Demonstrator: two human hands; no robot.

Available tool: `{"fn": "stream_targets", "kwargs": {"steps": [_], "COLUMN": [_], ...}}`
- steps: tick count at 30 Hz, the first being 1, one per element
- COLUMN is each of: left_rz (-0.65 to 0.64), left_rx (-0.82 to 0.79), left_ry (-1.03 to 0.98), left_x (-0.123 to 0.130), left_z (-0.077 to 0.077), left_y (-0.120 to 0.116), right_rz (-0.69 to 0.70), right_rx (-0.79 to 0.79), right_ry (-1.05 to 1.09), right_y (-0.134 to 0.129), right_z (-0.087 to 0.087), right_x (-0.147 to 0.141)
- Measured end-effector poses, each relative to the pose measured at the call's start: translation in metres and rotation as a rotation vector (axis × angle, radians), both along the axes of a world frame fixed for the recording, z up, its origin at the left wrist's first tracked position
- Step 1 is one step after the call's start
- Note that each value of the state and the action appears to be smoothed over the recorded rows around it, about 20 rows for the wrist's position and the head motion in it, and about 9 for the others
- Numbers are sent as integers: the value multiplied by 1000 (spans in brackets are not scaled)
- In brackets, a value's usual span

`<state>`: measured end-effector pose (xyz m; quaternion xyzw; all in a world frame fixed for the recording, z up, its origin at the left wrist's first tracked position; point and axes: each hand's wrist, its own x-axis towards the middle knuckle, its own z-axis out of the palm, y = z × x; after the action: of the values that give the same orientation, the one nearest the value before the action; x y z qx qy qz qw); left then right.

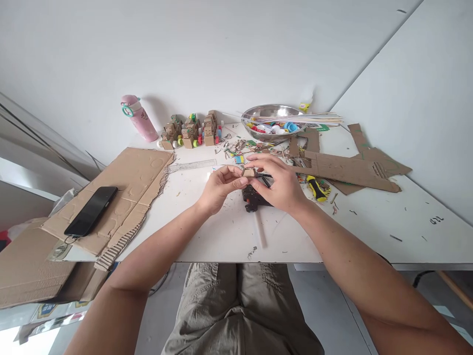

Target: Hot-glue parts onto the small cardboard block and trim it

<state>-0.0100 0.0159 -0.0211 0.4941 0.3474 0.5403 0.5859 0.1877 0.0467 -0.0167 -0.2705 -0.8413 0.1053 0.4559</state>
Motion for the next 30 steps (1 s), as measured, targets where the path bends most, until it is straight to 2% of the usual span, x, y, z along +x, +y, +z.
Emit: {"fn": "stream_targets", "kwargs": {"steps": [3,7,11,16,20,22,25,27,30], "left_rz": [76,233,283,301,323,343,382,402,449], "left_rx": [102,336,496,532,489,456,415,400,408], "left_ry": [115,253,328,270,160,107,75,76,128], "left_x": [-5,-8,-4,2,2,-1,-9,-13,-18], "left_z": [-4,-12,-19,-24,-21,-19,-15,-14,-13], "left_y": [5,8,8,5,6,9,15,18,20], "right_rz": [-13,15,60,141,177,115,-100,-253,-420], "right_rx": [-78,-187,-256,-420,-499,-509,-530,-544,-545], "right_ry": [10,39,110,230,256,278,234,20,-492], "right_y": [2,2,3,1,1,6,17,22,20], "right_z": [2,4,0,-8,-3,5,16,20,19], "right_x": [1,1,-1,-10,-7,2,20,28,27]}}
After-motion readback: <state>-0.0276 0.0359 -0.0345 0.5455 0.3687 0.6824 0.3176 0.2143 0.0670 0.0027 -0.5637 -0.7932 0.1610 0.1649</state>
